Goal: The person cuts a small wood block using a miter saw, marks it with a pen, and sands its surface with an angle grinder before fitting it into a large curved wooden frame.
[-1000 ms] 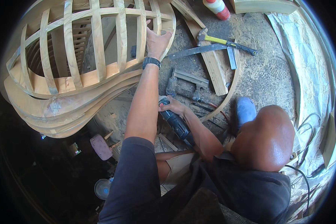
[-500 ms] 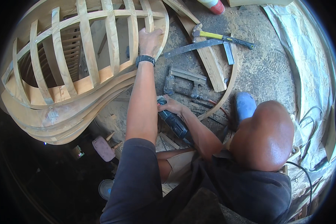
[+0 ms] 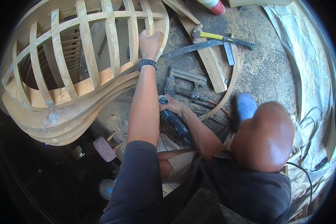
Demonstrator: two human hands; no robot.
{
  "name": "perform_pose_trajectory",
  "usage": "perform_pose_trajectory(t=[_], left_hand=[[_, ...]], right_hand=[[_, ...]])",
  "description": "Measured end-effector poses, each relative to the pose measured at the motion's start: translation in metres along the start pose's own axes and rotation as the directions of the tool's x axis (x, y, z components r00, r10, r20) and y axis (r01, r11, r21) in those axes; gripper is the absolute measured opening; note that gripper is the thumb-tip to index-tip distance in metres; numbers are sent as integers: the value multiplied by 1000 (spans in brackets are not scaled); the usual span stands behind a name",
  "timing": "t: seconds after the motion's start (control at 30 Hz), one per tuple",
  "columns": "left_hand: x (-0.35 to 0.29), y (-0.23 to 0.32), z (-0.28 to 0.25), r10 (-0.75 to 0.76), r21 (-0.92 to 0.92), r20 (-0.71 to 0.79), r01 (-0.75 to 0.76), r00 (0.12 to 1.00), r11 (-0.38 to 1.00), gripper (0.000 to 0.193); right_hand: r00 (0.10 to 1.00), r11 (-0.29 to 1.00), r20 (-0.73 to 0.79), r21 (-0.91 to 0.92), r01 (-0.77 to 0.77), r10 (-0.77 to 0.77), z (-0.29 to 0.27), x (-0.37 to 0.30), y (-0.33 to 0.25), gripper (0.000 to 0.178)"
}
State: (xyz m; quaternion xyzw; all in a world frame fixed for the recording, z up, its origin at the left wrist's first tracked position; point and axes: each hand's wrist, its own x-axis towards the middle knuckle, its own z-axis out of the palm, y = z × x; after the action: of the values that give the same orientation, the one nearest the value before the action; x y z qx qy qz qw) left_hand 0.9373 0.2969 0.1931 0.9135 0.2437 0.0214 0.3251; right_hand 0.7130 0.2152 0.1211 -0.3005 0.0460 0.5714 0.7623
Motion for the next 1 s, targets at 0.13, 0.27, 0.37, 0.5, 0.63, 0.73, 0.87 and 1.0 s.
perform_pose_trajectory(t=[0.13,0.27,0.37,0.5,0.63,0.73,0.87,1.0], left_hand=[[-2,0,-2,9,-51,1,-9,1000,999,41],[1,0,-1,1,-15,39,0,999,1000,40],[8,-15,-2,-62,-109,52,68,997,992,40],[17,-36,-9,-70,-278,32,76,997,957,44],[7,-22,-4,-1,-281,151,43,989,959,44],[-7,6,-1,-53,-35,61,55,997,998,46],[3,1,2,-66,-34,53,68,996,997,48],[12,-15,-5,-33,-40,97,37,995,998,46]], right_hand=[[999,999,50,52,-4,1,4,-3,-5,88],[1000,1000,17,-27,0,0,-1,8,6,91],[1000,1000,8,-6,6,-6,1,6,8,92],[1000,1000,3,-13,-3,3,3,8,9,94],[1000,999,8,38,-14,13,3,-3,-3,91],[1000,999,20,27,-18,18,4,-6,-7,88],[1000,1000,7,19,-17,16,5,-8,-7,87],[999,1000,37,-22,1,-1,6,-2,-1,85]])
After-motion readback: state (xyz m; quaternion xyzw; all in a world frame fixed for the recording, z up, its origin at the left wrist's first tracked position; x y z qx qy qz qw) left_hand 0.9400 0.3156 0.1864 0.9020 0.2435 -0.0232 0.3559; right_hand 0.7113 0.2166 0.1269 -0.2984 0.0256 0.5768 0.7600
